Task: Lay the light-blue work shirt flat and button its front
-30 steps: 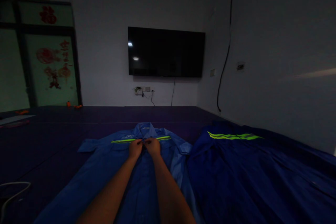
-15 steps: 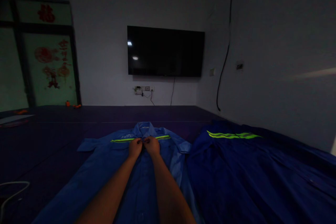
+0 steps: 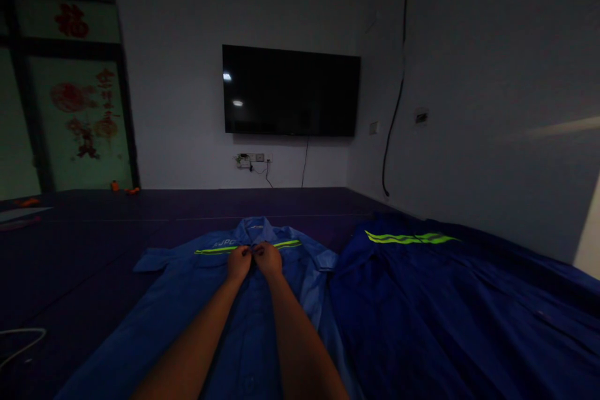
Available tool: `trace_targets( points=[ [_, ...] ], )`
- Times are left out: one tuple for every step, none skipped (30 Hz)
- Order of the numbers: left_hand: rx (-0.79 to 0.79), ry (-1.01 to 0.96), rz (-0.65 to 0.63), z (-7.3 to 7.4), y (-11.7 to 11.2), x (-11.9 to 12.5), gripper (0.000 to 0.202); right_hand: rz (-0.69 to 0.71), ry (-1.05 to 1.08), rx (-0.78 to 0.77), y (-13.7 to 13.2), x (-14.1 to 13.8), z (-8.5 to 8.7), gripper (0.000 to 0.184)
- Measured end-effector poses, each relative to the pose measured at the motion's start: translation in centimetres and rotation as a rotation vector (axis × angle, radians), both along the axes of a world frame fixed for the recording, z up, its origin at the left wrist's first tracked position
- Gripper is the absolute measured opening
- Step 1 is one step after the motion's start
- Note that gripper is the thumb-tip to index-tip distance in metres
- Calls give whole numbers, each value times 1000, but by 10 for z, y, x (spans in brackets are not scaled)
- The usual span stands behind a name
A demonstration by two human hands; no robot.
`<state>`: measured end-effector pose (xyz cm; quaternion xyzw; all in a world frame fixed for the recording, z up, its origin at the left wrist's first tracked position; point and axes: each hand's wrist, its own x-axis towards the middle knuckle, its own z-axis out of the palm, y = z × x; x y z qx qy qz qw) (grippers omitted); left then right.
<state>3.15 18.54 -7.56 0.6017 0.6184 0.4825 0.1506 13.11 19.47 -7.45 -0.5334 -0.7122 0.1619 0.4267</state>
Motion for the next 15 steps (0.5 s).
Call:
trace_targets(
  points=[
    [0, 0, -1, 0, 0, 0, 23, 1, -4, 0, 0, 0, 0, 19],
    [-1, 0, -3, 0, 1, 0, 23, 1, -7, 1, 0, 0, 0, 19],
    [-2, -1, -4, 0, 1, 0, 23, 0, -10, 1, 0, 0, 1, 19],
    [-3, -2, -4, -1, 1, 0, 23, -1, -12, 3, 0, 0, 1, 19],
    [-4, -4, -4, -1, 1, 0, 23, -1, -14, 5, -1, 0, 1, 18],
    [-5, -7, -2, -1, 2, 0, 23, -1, -14, 7, -1, 0, 1, 18],
    [-7, -10, 0, -2, 2, 0, 23, -1, -15, 8, -1, 0, 1, 18],
    [-9, -13, 3, -2, 2, 0, 23, -1, -15, 8, -1, 0, 1, 17],
    [-11, -16, 4, -3, 3, 0, 23, -2, -14, 8, -1, 0, 1, 18],
    [-13, -18, 5, -3, 3, 0, 23, -4, -14, 6, -1, 0, 1, 18],
    [-14, -20, 7, -3, 3, 0, 24, -6, -13, 5, -2, 0, 1, 18],
    [-15, -20, 8, -3, 4, 0, 24, -9, -11, 3, -2, 0, 1, 18],
    [-16, -20, 9, -3, 4, 0, 24, -11, -10, 2, -2, -1, 2, 18],
    [-16, -19, 10, -3, 4, 0, 24, -15, -8, 1, -2, -1, 2, 18],
    [-16, -18, 11, -3, 4, 0, 24, -18, -7, 1, -2, -1, 2, 18]
  ],
)
